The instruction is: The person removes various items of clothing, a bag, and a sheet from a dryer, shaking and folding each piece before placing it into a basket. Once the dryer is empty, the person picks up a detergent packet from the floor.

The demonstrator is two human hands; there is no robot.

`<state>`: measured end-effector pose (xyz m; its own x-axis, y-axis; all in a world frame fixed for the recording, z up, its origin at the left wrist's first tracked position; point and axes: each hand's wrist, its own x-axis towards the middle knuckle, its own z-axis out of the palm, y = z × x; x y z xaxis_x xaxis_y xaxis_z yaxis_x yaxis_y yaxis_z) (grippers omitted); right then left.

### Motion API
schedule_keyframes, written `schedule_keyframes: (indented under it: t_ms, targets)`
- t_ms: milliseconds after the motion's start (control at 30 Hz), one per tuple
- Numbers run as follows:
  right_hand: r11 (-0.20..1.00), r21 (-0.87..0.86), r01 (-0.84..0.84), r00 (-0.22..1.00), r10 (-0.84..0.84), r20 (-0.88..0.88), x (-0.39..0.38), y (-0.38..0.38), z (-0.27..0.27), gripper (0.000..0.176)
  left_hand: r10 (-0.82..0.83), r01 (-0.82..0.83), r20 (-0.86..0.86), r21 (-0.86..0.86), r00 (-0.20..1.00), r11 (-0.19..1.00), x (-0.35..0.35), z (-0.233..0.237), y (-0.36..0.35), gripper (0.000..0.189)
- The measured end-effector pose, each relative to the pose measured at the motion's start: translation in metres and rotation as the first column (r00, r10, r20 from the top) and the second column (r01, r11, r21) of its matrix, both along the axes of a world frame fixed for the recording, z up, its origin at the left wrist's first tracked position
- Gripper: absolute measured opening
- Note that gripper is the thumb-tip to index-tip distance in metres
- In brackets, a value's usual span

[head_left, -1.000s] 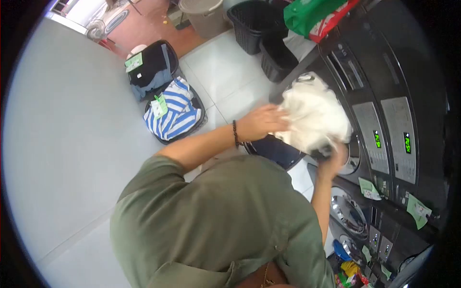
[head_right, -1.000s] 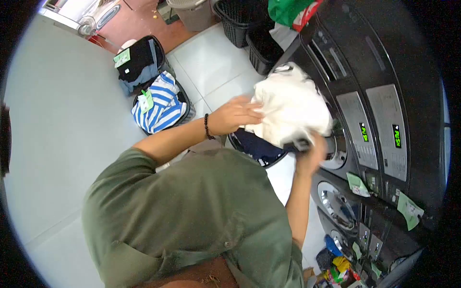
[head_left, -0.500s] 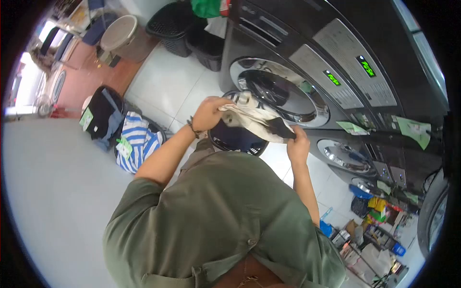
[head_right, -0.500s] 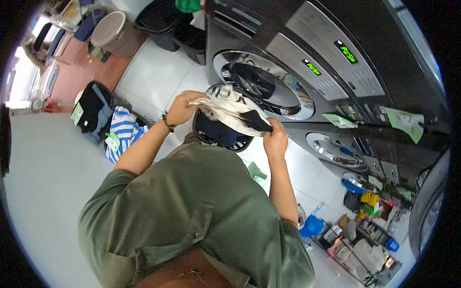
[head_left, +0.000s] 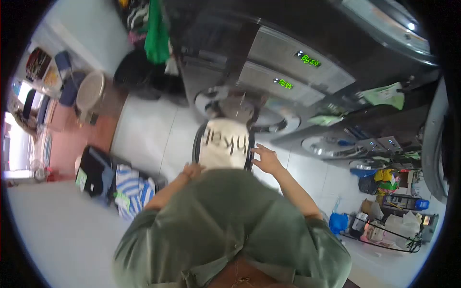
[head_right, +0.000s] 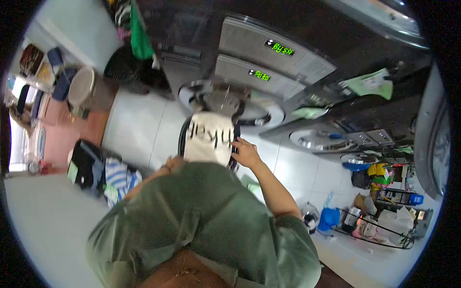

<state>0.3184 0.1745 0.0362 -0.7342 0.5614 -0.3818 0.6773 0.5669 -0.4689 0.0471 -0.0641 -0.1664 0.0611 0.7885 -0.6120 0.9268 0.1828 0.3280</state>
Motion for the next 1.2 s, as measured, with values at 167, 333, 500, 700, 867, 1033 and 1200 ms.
schedule_keyframes:
  t_ms: [167,333,500,700,867,1033,1200]
  targets:
    - [0.708,0.670,0.223,0.814,0.242,-0.528,-0.064,0.091,0.239,0.034,0.048,-0.040,0.105,-0.073,0.993,0.997,-0.031,0.003,0.018,0.045]
    - [-0.015,0.797,0.604,0.575,0.701,-0.422,-0.102,0.151,0.460,0.025,0.203,-0.185,0.209,-0.104,0.957,0.977,-0.044,0.018,0.024,0.046]
    - [-0.163,0.929,0.333,0.921,-0.156,-0.358,-0.146,0.246,0.559,0.052,0.424,-0.416,0.325,-0.100,0.845,0.904,-0.040,0.033,0.009,0.047]
    - [0.279,0.836,0.472,0.865,-0.329,-0.379,-0.153,0.312,0.572,0.042,0.642,-0.685,0.480,-0.111,0.598,0.720,-0.041,0.056,-0.019,0.049]
    - [0.654,0.470,0.593,0.221,0.430,-0.876,-0.146,0.298,0.565,0.036,0.674,-0.763,0.521,-0.064,0.524,0.643,-0.055,0.104,-0.042,0.050]
    - [0.919,0.312,0.243,-0.114,0.346,-0.931,-0.124,0.146,0.513,0.042,0.512,-0.638,0.433,0.218,0.741,0.739,-0.089,0.201,-0.022,0.047]
    - [0.934,0.347,0.085,0.253,0.317,-0.914,-0.087,0.038,0.410,0.042,0.083,-0.370,0.412,0.691,0.907,0.621,-0.089,0.347,0.061,0.047]
